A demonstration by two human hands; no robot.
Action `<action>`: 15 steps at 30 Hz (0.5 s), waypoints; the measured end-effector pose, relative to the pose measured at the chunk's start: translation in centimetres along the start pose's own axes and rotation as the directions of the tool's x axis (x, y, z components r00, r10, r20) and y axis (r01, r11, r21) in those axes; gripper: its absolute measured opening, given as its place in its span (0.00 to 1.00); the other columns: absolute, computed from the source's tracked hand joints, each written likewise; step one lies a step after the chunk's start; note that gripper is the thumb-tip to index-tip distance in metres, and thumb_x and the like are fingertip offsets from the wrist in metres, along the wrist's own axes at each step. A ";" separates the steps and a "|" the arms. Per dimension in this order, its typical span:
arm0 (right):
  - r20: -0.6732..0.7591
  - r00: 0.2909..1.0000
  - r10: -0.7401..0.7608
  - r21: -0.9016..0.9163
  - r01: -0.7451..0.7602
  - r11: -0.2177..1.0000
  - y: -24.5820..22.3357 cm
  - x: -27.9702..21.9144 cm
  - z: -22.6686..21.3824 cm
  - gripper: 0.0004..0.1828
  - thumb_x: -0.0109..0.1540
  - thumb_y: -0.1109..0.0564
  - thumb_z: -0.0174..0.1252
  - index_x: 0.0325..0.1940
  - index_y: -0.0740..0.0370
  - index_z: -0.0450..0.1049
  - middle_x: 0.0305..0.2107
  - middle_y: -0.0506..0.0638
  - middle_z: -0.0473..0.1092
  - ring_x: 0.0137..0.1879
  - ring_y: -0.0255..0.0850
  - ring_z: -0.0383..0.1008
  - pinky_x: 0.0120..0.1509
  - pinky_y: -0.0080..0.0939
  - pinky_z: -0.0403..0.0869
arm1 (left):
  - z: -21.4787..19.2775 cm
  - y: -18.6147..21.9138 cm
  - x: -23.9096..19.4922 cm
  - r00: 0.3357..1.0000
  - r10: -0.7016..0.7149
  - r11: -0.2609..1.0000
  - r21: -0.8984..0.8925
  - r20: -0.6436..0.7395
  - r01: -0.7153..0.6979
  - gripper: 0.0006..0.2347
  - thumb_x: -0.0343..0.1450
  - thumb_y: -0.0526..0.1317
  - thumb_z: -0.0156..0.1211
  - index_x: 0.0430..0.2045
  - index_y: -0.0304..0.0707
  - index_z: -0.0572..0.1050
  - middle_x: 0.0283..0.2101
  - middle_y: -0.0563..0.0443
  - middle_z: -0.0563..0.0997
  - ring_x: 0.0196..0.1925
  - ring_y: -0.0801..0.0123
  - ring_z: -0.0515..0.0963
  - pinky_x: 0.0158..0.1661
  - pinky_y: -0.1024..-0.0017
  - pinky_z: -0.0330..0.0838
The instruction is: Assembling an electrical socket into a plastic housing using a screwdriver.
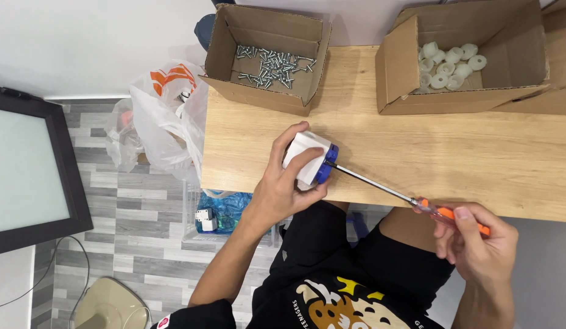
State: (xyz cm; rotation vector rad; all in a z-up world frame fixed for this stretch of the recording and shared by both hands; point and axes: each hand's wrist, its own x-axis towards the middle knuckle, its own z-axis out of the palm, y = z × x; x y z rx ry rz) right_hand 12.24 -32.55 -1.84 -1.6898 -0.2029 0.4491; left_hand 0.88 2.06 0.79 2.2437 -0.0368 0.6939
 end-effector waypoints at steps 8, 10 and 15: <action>0.052 0.866 -0.497 -0.235 0.494 0.837 1.4 -0.5 -1.2 0.11 0.63 0.74 0.71 0.41 0.63 0.80 0.53 0.63 0.73 0.57 0.46 0.81 0.72 0.41 0.83 | 0.0 0.2 0.0 0.999 -0.031 0.999 -0.006 0.029 0.031 0.22 0.73 0.35 0.75 0.58 0.36 0.70 0.73 0.29 0.62 0.76 0.35 0.70 0.73 0.51 0.75; 0.031 0.896 -0.443 -0.198 0.440 0.876 1.5 -0.7 -0.9 0.17 0.62 0.70 0.70 0.53 0.65 0.75 0.55 0.63 0.71 0.63 0.48 0.78 0.72 0.47 0.85 | 0.1 0.1 -0.1 0.999 -0.040 0.999 0.007 0.020 0.040 0.22 0.73 0.36 0.75 0.58 0.36 0.70 0.73 0.28 0.61 0.76 0.35 0.71 0.71 0.52 0.76; 0.027 0.987 -0.157 -0.175 0.159 0.972 -2.3 -0.9 0.8 0.12 0.76 0.66 0.45 0.56 0.79 0.71 0.39 0.69 0.74 0.26 0.52 0.78 0.21 0.37 0.73 | 0.2 0.1 -0.1 1.000 -0.020 1.000 -0.005 -0.008 0.020 0.22 0.73 0.34 0.75 0.59 0.36 0.69 0.72 0.27 0.62 0.76 0.34 0.71 0.73 0.50 0.74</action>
